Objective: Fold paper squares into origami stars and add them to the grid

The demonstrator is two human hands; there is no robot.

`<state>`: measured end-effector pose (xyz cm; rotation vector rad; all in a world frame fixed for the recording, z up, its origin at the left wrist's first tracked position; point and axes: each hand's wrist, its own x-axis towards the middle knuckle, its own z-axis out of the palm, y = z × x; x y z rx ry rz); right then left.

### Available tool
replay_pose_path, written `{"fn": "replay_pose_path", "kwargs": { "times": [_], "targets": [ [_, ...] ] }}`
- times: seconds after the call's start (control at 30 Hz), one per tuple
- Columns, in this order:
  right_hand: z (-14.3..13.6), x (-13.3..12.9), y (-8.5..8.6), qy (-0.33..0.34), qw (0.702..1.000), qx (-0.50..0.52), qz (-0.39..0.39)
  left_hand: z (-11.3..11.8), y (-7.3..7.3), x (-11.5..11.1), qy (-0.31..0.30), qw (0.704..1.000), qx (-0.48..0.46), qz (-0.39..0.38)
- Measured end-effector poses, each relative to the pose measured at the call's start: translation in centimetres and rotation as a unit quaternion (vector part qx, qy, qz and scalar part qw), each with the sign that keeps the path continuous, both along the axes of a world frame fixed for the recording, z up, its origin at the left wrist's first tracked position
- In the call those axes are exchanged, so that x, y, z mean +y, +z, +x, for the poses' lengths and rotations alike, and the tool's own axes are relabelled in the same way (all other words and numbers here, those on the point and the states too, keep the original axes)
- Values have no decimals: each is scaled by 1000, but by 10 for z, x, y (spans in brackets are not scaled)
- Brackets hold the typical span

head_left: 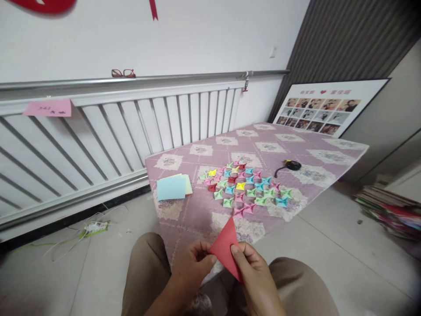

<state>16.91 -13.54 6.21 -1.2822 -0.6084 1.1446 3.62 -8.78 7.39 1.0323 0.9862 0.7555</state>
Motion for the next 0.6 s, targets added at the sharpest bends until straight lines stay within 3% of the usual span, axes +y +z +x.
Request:
{"fn": "replay_pose_path", "kwargs": {
  "times": [0.17, 0.5, 0.6],
  "targets": [
    [-1, -1, 4, -4, 1000, 29, -4, 2, 6, -2, 2, 1000, 6, 1],
    [3, 0, 3, -10, 999, 45, 5, 6, -15, 5, 22, 997, 12, 69],
    [5, 2, 4, -26, 998, 54, 2, 12, -19, 8, 16, 998, 10, 57]
  ]
}}
